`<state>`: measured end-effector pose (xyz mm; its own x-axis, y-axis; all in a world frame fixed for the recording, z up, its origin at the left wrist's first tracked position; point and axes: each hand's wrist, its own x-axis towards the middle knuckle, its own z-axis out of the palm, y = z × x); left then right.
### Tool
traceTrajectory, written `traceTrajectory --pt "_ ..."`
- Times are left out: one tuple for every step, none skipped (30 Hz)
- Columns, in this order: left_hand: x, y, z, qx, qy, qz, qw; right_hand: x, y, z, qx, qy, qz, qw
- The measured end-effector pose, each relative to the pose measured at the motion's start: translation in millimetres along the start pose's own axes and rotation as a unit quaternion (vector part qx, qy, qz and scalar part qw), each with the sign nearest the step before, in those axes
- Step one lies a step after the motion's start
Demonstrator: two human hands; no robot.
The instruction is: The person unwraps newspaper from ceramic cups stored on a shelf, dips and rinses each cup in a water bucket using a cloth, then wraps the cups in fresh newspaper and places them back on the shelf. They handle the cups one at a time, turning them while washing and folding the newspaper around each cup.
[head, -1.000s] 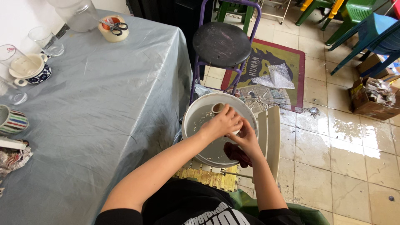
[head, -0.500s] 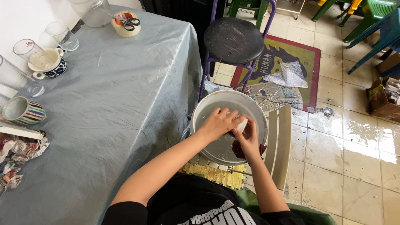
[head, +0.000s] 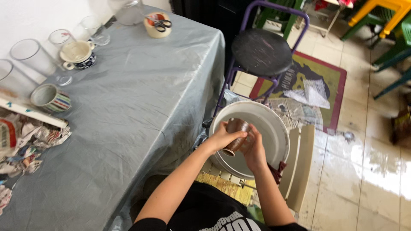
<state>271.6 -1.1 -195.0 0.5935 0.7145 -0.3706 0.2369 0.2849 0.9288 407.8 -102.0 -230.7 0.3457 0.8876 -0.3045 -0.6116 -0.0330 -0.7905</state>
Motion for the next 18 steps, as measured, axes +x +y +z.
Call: traceTrajectory --pt "-3.2 -3.2 -5.5 -0.054 0.023 0.001 0.998 -3.5 -1.1 11.9 -0.024 -0.028 0.006 0.999" --pt "-8.8 -5.6 -12.5 -0.109 0.048 0.002 0.993 -8.1 -2.0 26.2 -0.047 -0.058 0.013 0.997" --pt "-15.6 -6.7 -21.0 -0.106 0.07 0.034 0.991 -11.2 -2.7 42.9 -0.071 -0.089 0.021 0.993" --pt "-24.0 -7.0 -30.3 -0.103 0.093 0.065 0.988 -13.6 -2.2 60.7 -0.107 -0.108 0.039 0.988" --pt "-32.0 -5.8 -41.0 -0.098 0.116 0.097 0.984 -14.3 -0.8 78.8 -0.142 -0.127 0.055 0.98" --pt "-43.1 -4.8 -50.8 -0.075 0.159 0.133 0.975 -13.3 0.8 96.5 -0.177 -0.146 0.071 0.971" --pt "-56.2 -5.0 -60.4 -0.05 0.2 0.167 0.964 -9.2 4.2 114.2 -0.215 -0.178 0.027 0.96" --pt "-66.5 -3.3 -72.2 -0.023 0.24 0.198 0.95 -4.0 9.0 131.3 -0.251 -0.209 -0.017 0.945" --pt "-72.8 0.4 -88.4 -0.019 0.262 0.184 0.947 1.4 15.3 147.7 -0.282 -0.24 -0.062 0.927" --pt "-79.6 3.6 -105.5 -0.015 0.283 0.168 0.944 7.9 22.0 163.8 -0.279 -0.267 -0.062 0.92" --pt "-87.0 5.9 -121.4 -0.012 0.304 0.152 0.941 16.9 27.8 180.3 -0.276 -0.292 -0.061 0.914" --pt "-96.1 6.8 -137.9 -0.007 0.309 0.188 0.932 25.6 34.5 197.8 -0.273 -0.317 -0.059 0.906" --pt "-103.6 7.1 -156.1 -0.001 0.315 0.224 0.922 36.1 42.8 217.2 -0.286 -0.318 -0.066 0.902" --pt "-112.2 7.8 -173.7 0.005 0.32 0.26 0.911 45.7 51.1 238.5 -0.298 -0.319 -0.073 0.897" --pt "-120.0 8.8 -193.3 0.024 0.34 0.263 0.903 55.2 59.9 261.3 -0.308 -0.321 -0.082 0.892" --pt "-124.4 11.2 -214.6 0.043 0.36 0.268 0.893 67.1 66.3 285.1 -0.32 -0.339 -0.095 0.879" --pt "-129.5 12.8 -236.0 0.062 0.379 0.272 0.882 78.5 72.5 310.1 -0.332 -0.357 -0.107 0.866" --pt "-136.1 11.5 -256.5 0.07 0.408 0.254 0.874 88.1 79.5 333.9 -0.344 -0.374 -0.117 0.853"
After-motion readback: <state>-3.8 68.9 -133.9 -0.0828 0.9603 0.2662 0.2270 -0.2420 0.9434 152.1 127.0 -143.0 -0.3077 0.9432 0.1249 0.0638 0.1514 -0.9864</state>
